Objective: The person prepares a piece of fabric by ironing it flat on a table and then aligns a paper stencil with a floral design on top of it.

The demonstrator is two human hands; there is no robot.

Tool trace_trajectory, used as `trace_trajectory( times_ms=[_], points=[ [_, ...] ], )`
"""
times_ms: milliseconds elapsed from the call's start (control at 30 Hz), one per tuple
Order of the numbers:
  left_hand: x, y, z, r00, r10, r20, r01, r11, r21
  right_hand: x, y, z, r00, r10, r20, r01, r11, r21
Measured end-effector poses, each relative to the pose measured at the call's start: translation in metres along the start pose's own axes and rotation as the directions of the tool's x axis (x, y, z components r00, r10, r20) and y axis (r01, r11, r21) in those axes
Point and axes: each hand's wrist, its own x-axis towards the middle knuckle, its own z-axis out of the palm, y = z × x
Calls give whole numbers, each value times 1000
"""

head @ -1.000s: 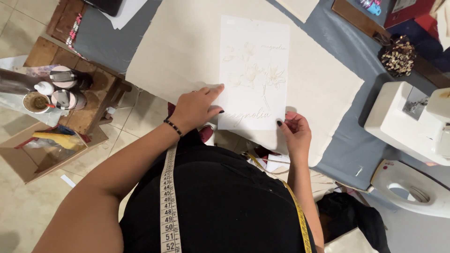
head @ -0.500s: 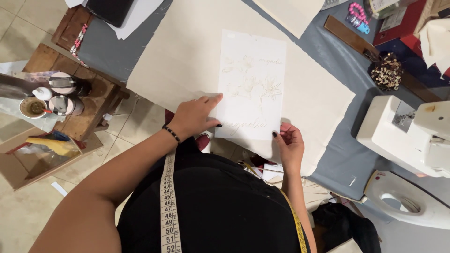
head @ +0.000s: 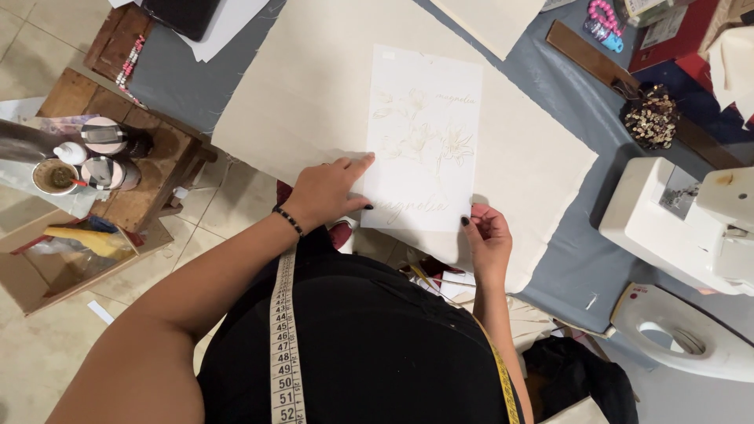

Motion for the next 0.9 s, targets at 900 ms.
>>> trace_trajectory(
  times_ms=[900],
  points=[
    [-37, 22, 23, 980, 200, -19, -199, 979, 44, 30, -17, 2, 997, -57, 45, 60, 995, -75]
  ],
)
